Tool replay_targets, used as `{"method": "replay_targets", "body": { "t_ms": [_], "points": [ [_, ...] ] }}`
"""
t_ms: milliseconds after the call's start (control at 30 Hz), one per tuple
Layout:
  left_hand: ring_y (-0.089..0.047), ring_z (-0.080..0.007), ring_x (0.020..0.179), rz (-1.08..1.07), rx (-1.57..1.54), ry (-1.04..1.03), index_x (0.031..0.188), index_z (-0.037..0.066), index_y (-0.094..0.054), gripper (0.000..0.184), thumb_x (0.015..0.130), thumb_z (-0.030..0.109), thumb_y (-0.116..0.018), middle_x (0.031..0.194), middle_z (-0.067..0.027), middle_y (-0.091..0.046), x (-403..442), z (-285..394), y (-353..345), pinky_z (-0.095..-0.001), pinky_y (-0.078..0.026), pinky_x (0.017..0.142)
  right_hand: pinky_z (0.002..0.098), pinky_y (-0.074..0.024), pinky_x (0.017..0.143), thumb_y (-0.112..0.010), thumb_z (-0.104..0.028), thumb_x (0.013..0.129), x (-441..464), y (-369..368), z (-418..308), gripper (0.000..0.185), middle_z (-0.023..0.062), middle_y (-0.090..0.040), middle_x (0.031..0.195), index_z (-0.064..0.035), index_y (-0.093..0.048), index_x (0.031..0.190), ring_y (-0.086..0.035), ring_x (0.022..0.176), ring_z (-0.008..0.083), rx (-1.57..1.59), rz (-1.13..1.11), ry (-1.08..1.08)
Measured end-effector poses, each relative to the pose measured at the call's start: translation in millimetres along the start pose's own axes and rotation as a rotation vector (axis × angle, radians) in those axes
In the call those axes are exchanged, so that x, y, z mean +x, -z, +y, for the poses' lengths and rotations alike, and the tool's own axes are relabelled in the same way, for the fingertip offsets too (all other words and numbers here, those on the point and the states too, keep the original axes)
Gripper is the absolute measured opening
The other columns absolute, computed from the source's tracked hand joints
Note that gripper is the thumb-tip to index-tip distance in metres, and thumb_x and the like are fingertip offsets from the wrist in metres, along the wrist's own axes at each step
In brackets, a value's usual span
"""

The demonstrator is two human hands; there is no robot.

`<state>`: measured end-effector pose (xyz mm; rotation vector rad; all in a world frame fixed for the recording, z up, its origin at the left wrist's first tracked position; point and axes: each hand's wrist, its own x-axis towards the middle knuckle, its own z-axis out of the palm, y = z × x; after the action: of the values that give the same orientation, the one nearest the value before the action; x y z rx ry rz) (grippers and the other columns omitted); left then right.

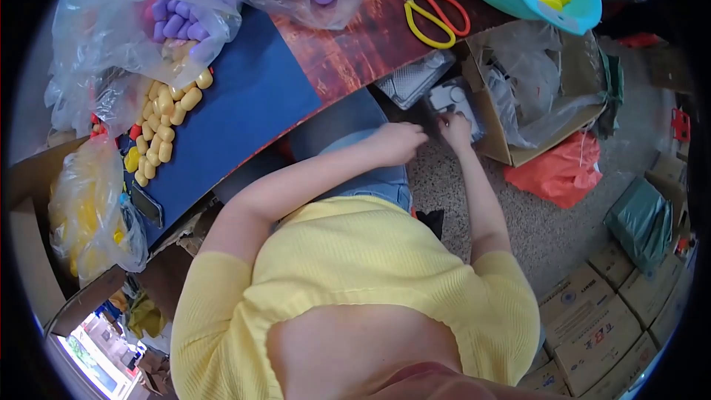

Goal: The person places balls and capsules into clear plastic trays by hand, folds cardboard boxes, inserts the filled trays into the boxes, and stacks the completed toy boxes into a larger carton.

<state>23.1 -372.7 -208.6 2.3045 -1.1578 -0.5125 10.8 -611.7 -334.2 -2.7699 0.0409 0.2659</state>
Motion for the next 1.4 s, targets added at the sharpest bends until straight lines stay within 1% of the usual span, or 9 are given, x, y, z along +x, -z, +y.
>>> {"method": "replay_targets", "body": {
  "t_ms": [133, 300, 400, 633, 867, 933, 1067, 1200, 1400],
  "points": [
    [-0.058, -0.0341, 0.105, 0.237, 0.386, -0.094, 0.123, 0.008, -0.056, 0.035, 0.090, 0.017, -0.050, 0.117, -0.0117, -0.061, 68.2, -53.1, -126.7, -0.0510, -0.046, 0.094, 0.0445, -0.0502, 0.066, -0.067, -0.017, 0.080, -9.5, -21.4, 14.6, 0.017, 0.0203, -0.070, 0.081, -0.0037, -0.075, 0.087, -0.062, 0.071, 0.0393, 0.346, 0.198, -0.101],
    [-0.056, -0.0373, 0.110, -0.077, -0.362, 0.330, 0.135, 0.014, -0.053, 0.044, 0.094, 0.028, -0.048, 0.126, -0.0149, -0.060, 98.3, -66.6, -168.5, -0.0537, -0.044, 0.094, 0.0285, -0.0508, 0.076, -0.065, -0.013, 0.091, -21.9, 31.3, 53.5, 0.017, 0.0078, -0.072, 0.090, 0.0001, -0.072, 0.099, -0.063, 0.079, 0.0177, 0.822, 0.264, -0.348],
    [-0.049, -0.0391, 0.124, -0.131, 0.121, 0.087, 0.133, 0.012, -0.053, 0.051, 0.084, 0.026, -0.061, 0.144, -0.0170, -0.046, 104.8, -84.9, -196.1, -0.0552, -0.047, 0.093, 0.0257, -0.0485, 0.071, -0.062, -0.011, 0.094, -37.4, 121.6, 53.9, 0.015, 0.0052, -0.066, 0.085, 0.0017, -0.068, 0.099, -0.056, 0.074, 0.0151, 0.456, 0.131, -0.022],
    [-0.068, -0.0294, 0.087, 0.132, -0.735, -0.049, 0.126, 0.004, -0.059, 0.038, 0.089, 0.012, -0.060, 0.117, -0.0150, -0.067, -46.0, -8.7, 44.1, -0.0363, -0.055, 0.075, 0.0178, -0.0310, 0.043, -0.055, -0.006, 0.099, -65.3, 232.1, -87.3, 0.018, 0.0016, -0.053, 0.072, -0.0088, -0.057, 0.116, -0.039, 0.050, 0.0065, 1.625, -0.010, 0.522],
    [-0.067, -0.0222, 0.072, 0.757, -0.154, 0.952, 0.106, 0.002, -0.070, 0.026, 0.084, 0.004, -0.057, 0.090, -0.0088, -0.073, -323.3, -14.6, 209.2, -0.0314, -0.053, 0.067, 0.0221, -0.0498, 0.056, -0.059, -0.004, 0.097, -36.9, 127.3, -299.7, 0.011, 0.0206, -0.070, 0.092, -0.0069, -0.049, 0.100, -0.064, 0.066, 0.0192, 1.893, -0.542, 0.428],
    [-0.066, -0.0317, 0.071, 0.905, 0.321, 1.423, 0.107, 0.004, -0.070, 0.025, 0.084, 0.008, -0.059, 0.090, -0.0146, -0.072, -398.1, -37.2, 215.0, -0.0368, -0.053, 0.066, 0.0175, -0.0519, 0.069, -0.060, -0.012, 0.100, -45.4, 106.8, -332.2, 0.011, 0.0165, -0.068, 0.102, -0.0066, -0.051, 0.104, -0.066, 0.084, 0.0150, 1.857, -0.636, 0.219],
    [-0.066, -0.0353, 0.072, 1.089, 0.575, 1.319, 0.114, 0.005, -0.068, 0.032, 0.084, 0.014, -0.063, 0.089, -0.0149, -0.072, -512.4, -107.4, 196.8, -0.0393, -0.053, 0.068, 0.0195, -0.0562, 0.074, -0.061, -0.015, 0.099, -47.0, 102.3, -356.4, 0.024, 0.0182, -0.070, 0.110, -0.0008, -0.057, 0.118, -0.071, 0.092, 0.0180, 1.553, -0.676, -0.023],
    [-0.066, -0.0421, 0.092, 0.911, 0.126, 1.507, 0.132, 0.007, -0.056, 0.050, 0.083, 0.013, -0.063, 0.102, -0.0229, -0.070, -515.9, -132.5, 214.3, -0.0455, -0.054, 0.081, 0.0209, -0.0547, 0.060, -0.059, -0.012, 0.097, -21.8, 161.9, -352.1, 0.021, 0.0120, -0.073, 0.079, 0.0050, -0.072, 0.097, -0.069, 0.066, 0.0166, 0.618, -0.839, 0.114],
    [-0.065, -0.0320, 0.074, 0.952, 0.159, 1.427, 0.125, 0.005, -0.058, 0.045, 0.080, 0.008, -0.061, 0.086, -0.0175, -0.069, -524.7, -130.4, 240.2, -0.0393, -0.052, 0.071, 0.0210, -0.0446, 0.053, -0.064, -0.005, 0.090, 3.8, 218.3, -468.0, 0.012, 0.0052, -0.069, 0.072, 0.0039, -0.071, 0.089, -0.057, 0.057, 0.0114, 0.506, -0.477, 0.845]
  ]
}}
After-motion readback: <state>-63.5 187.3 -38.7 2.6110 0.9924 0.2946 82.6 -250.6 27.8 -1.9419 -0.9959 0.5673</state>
